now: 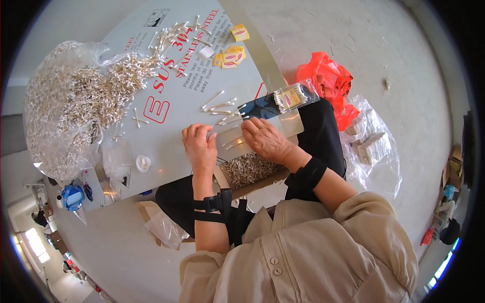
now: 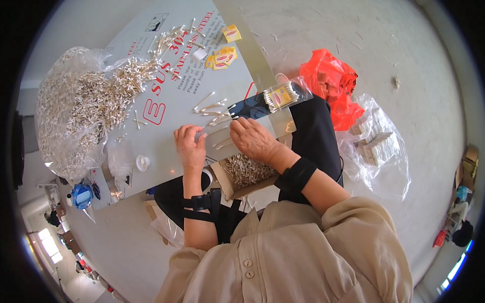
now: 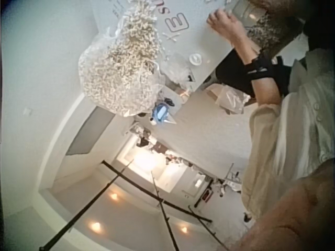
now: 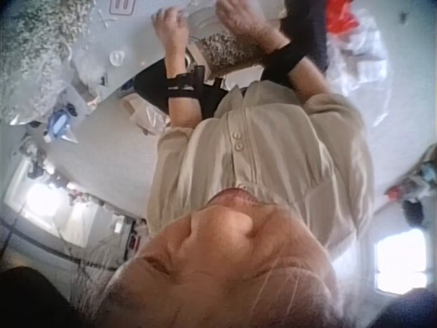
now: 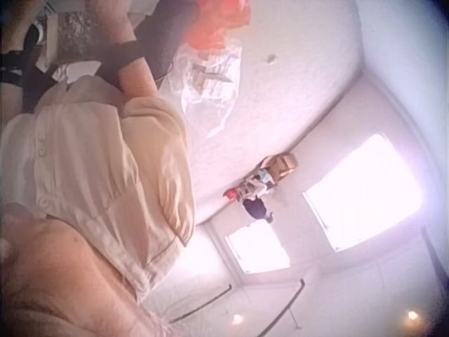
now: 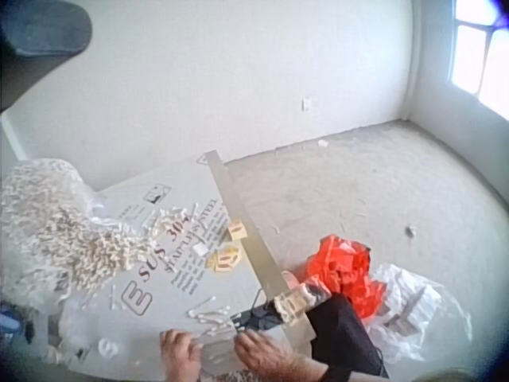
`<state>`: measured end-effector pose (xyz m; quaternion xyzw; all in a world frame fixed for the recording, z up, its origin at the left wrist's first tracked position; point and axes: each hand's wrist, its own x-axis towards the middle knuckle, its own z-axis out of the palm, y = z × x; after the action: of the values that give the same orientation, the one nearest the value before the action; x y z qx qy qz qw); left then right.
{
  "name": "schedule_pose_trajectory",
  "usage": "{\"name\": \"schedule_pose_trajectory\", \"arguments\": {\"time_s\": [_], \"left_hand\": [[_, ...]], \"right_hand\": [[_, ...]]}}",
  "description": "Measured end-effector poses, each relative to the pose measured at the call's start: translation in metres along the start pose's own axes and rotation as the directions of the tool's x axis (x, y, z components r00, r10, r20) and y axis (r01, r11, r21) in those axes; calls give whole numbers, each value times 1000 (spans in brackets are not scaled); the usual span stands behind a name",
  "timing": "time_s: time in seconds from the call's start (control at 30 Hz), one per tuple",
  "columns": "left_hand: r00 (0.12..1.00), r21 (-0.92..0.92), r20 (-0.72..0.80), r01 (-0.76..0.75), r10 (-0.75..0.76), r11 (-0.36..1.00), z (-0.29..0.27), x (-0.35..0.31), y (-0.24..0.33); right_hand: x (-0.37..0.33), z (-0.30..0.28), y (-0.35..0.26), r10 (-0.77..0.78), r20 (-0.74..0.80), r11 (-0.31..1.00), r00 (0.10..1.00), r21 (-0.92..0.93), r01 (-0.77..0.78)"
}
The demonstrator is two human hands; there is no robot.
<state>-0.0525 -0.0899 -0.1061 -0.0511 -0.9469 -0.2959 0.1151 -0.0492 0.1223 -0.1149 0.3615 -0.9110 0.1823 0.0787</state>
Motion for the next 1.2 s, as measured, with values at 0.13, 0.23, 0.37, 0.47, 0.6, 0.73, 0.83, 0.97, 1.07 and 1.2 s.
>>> {"name": "schedule_pose_trajectory", "arguments": {"time_s": [0.13, 0.23, 0.37, 0.47, 0.6, 0.73, 0.83, 0.97, 1.07, 1.2], "left_hand": [[1000, 64, 1, 5, -6, 998, 13, 4, 1], [995, 43, 57, -88, 86, 995, 27, 11, 9], [995, -30, -101, -23, 20, 999, 34, 13, 14], [969, 42, -237, -62, 70, 997, 35, 24, 12], [981, 69, -189, -38, 51, 997, 33, 50, 2], [1000, 94, -13, 1, 1, 996, 36, 67, -13], [1000, 76, 12, -1, 0, 997, 38, 70, -15], [995, 3, 93, -33, 33, 999, 35, 72, -10], [990, -53, 138, 20, -12, 998, 31, 72, -11], [998, 19, -12, -60, 61, 998, 35, 74, -9]], "right_hand": [[7, -4, -1, 65, -32, 998, 997, 8, -65], [6, -1, 8, 102, -42, 989, 994, 110, -97], [11, 0, 17, 175, -111, 943, 978, 304, -135], [22, 2, 30, 361, -280, 910, 889, 312, -272], [42, 0, 49, 280, -107, 951, 954, 165, -261], [46, -4, 59, 200, -38, 977, 979, 84, -196], [41, -4, 64, 128, -72, 990, 989, 72, -123], [37, -5, 69, 136, -48, 983, 990, 131, -129], [43, -7, 70, 239, -104, 946, 965, 247, -208], [72, -2, 67, 326, -228, 936, 918, 214, -279]]}}
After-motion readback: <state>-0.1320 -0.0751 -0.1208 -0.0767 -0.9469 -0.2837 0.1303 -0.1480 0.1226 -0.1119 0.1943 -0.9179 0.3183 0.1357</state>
